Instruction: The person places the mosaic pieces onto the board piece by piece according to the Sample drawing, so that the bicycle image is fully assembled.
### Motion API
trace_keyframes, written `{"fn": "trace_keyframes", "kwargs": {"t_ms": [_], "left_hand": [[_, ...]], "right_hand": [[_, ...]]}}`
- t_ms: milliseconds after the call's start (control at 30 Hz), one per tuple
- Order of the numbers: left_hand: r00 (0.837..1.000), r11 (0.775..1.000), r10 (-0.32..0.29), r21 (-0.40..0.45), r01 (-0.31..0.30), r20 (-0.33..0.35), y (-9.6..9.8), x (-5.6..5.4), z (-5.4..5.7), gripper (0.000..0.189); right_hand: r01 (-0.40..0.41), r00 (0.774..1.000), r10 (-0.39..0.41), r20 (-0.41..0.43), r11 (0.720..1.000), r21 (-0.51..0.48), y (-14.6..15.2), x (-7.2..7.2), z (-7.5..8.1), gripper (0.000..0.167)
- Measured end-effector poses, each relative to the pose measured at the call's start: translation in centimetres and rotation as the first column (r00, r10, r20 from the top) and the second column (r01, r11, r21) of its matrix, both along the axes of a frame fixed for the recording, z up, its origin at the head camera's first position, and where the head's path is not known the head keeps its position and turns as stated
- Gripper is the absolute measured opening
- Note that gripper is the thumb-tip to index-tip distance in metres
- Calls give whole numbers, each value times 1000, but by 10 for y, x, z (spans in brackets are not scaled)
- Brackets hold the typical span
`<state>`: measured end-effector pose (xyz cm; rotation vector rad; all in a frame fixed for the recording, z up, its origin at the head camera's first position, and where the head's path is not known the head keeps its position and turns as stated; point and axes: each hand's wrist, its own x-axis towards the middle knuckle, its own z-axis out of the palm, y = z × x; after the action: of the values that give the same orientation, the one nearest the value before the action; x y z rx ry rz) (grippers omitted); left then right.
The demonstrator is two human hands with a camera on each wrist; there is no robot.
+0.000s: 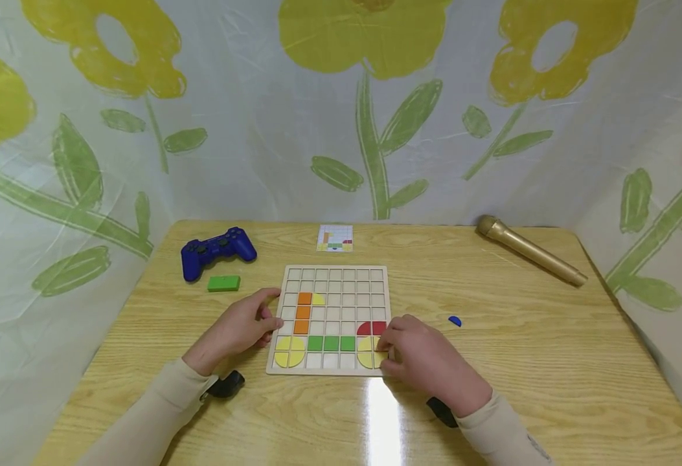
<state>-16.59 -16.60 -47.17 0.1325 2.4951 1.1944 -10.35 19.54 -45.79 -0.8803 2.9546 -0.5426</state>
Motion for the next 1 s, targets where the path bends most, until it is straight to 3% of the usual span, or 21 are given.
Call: {"fn": "trace_keyframes", "kwargs": {"t_ms": [200,633,833,1000], "left_hand": [[1000,1000,-5,-15,5,-7,1,-1,-1,67],[1000,1000,11,-17,-11,7,0,-1,-2,68],[1000,1000,11,-16,-11,6,-1,-1,-2,67],[1000,1000,-1,-15,1,-1,0,-1,-3,67]], "right_hand": [[81,996,-80,-47,996,23,21,-1,5,13],[218,975,-220,23,973,78,97,1,1,9],[274,955,-278,106,960,51,110,-8,-2,13],[284,953,-286,101,958,36,114,-17,-4,17]]}}
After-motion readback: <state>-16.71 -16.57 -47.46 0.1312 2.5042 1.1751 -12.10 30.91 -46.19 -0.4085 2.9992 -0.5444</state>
